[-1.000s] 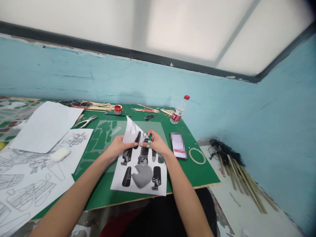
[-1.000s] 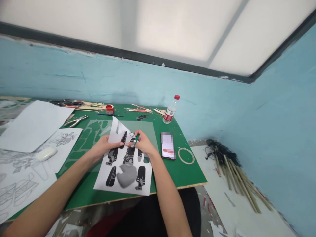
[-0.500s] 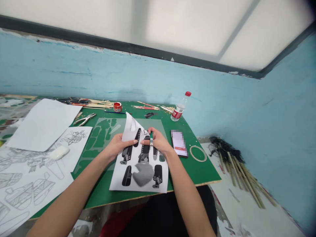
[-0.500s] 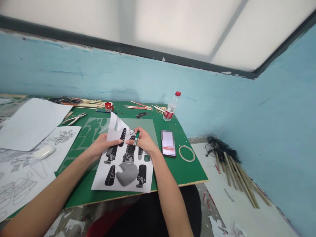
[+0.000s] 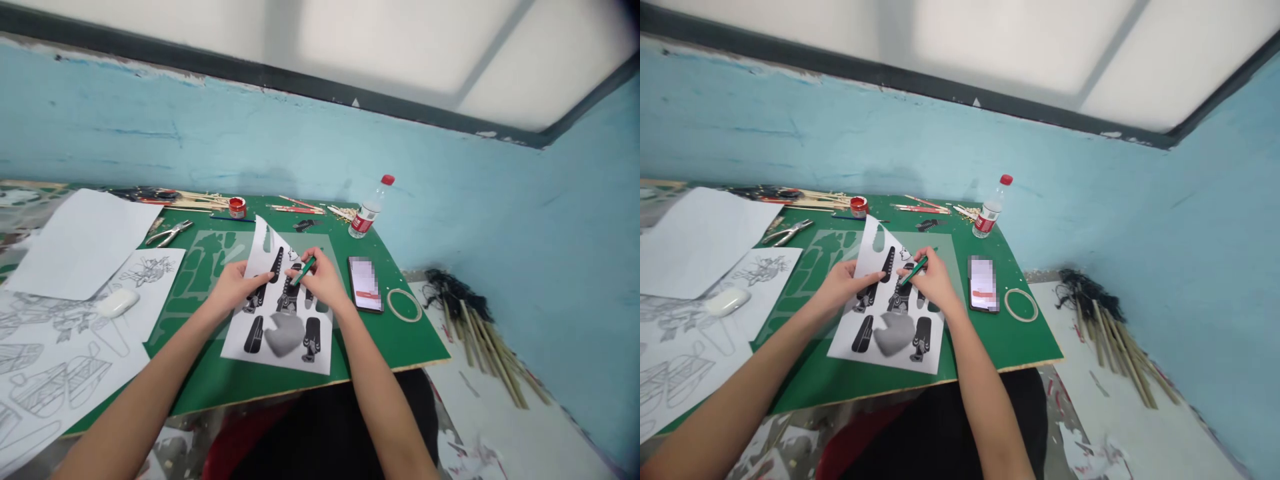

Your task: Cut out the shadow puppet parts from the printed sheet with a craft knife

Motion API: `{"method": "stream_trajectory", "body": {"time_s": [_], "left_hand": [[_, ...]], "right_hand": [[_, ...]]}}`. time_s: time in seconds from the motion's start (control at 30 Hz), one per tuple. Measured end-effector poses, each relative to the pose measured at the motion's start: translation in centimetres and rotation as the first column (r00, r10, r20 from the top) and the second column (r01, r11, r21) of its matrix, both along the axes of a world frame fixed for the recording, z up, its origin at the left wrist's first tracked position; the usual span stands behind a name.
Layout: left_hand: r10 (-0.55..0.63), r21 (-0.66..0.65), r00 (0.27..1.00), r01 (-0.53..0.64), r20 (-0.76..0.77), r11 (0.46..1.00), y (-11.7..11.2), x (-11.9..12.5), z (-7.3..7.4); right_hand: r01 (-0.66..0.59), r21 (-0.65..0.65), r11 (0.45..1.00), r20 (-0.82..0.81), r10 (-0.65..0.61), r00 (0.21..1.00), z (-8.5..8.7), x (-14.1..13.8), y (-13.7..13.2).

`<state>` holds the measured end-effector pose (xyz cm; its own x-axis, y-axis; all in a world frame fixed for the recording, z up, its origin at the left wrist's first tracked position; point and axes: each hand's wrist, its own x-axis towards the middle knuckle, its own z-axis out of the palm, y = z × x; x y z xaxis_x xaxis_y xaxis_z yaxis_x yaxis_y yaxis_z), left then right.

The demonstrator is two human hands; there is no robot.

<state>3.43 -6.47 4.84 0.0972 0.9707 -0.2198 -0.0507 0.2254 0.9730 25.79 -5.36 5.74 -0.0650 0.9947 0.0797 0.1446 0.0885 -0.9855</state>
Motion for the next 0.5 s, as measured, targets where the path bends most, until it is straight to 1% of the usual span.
{"method": "stream_trajectory", "body": {"time_s": [0.1,0.17,0.23,0.37,0.43,0.5], "left_hand": [[0.003,-0.001,1.000,-0.003,-0.021,1.000,0.4,-0.4,-0.7],[-0.013,-0.014,1.000,0.013,-0.025,1.000,0.7,-0.4,-1.2],[-0.039,-0.025,0.999,0.038,-0.027,0.999,0.9,-0.3,-1.7],[-0.071,-0.033,0.997,0.070,-0.026,0.997,1.2,0.0,-2.3],[-0.065,-0.035,0.998,0.064,-0.022,0.997,1.3,0.1,-2.6],[-0.052,-0.036,0.999,0.052,-0.014,0.998,1.4,0.2,-2.8]], "right_hand": [[0.134,0.116,0.984,0.017,-0.137,0.990,-0.1,0.1,0.0],[0.181,0.136,0.974,0.007,-0.183,0.983,-0.1,0.3,0.0],[0.176,0.102,0.979,-0.011,-0.176,0.984,-0.2,0.6,0.1],[0.104,-0.001,0.995,-0.077,-0.104,0.992,-0.1,0.7,0.6],[0.137,0.000,0.991,-0.127,-0.135,0.983,0.1,0.7,0.7],[0.198,0.023,0.980,-0.177,-0.191,0.965,0.4,0.7,0.8]]}}
